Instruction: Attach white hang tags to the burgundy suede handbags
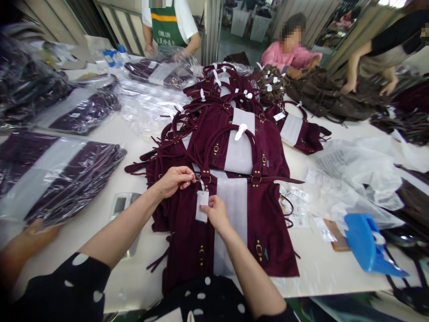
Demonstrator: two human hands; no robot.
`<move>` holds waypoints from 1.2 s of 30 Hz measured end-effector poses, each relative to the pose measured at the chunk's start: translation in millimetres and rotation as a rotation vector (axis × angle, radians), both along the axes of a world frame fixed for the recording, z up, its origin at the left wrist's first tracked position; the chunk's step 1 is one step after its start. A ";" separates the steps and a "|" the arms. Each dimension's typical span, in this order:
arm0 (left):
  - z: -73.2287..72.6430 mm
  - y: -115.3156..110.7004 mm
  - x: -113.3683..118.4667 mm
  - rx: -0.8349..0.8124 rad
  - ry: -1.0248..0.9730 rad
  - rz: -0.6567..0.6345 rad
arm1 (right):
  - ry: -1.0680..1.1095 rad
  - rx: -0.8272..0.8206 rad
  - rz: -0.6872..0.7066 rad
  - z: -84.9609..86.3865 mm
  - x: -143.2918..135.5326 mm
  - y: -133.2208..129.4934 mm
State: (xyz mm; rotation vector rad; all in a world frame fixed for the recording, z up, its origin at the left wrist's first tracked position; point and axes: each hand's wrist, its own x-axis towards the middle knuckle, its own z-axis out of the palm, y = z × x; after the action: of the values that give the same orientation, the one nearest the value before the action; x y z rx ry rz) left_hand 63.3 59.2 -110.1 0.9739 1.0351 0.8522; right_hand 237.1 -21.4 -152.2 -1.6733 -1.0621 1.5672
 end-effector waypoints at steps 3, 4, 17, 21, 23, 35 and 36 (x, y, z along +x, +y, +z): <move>7.2 -10.2 -8.0 -0.001 0.025 -0.030 | 0.512 -0.248 -0.014 13.4 6.8 10.4; 9.2 -14.8 -11.3 -0.005 0.035 -0.039 | 0.599 -0.281 -0.014 17.5 8.0 12.7; 12.9 -80.6 -20.2 -0.140 0.068 -0.269 | 0.601 -0.160 -0.252 24.0 -22.5 16.5; 12.7 -89.9 -17.5 -0.155 0.038 -0.296 | 0.534 -0.078 -0.298 22.9 -23.1 21.5; 12.5 -93.4 -16.1 -0.160 0.041 -0.287 | 0.503 -0.048 -0.297 23.3 -23.1 26.6; 1.3 -107.7 5.7 -0.056 0.124 0.033 | 0.450 0.111 -0.047 23.6 -37.7 18.0; 0.2 -107.4 5.9 -0.053 0.121 0.065 | 0.413 0.141 0.010 24.4 -35.6 14.6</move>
State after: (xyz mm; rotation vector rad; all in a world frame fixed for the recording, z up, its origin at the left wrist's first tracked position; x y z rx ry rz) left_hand 69.2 -48.3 -109.8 0.9599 1.1927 0.8227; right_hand 201.5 -6.9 -127.8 -1.1840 -0.9374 1.7052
